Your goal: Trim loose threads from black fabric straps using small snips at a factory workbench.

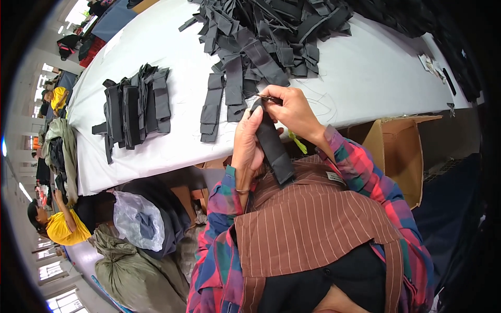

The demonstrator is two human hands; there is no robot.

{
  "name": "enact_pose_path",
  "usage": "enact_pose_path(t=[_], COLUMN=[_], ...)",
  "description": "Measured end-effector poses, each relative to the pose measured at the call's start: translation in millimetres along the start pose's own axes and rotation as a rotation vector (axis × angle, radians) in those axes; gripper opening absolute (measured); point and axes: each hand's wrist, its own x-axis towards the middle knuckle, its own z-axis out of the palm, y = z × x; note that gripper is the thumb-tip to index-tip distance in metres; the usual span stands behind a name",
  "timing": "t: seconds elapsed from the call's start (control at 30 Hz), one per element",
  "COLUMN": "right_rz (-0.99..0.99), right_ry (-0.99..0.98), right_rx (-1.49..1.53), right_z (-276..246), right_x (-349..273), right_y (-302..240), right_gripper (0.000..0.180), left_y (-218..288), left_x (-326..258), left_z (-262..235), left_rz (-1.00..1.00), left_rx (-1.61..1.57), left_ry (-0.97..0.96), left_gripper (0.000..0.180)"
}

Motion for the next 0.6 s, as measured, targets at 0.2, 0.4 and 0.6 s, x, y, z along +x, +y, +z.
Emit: enact_pose_path(t=[0.2, 0.4, 0.6], right_rz=[-0.321, -0.514, -0.496], right_ry=[0.117, 0.005, 0.035], right_rx=[-0.322, -0.595, -0.549], right_z=[-7.9, -7.4, -0.2], right_x=[-26.4, -48.1, -43.6], right_y=[9.5, 19.3, 23.6], right_gripper=[0.024, 0.020, 0.019], left_y=[-0.8, -3.8, -1.1], left_x=[0.3, 2.9, 3.7], left_z=[-18.9, -33.1, -24.6], left_rz=[-0.115, -0.189, -0.215], left_rx=[-0.402, -0.581, -0.556], left_ry=[0.026, -0.027, -0.037], left_gripper=[0.034, 0.039, 0.034])
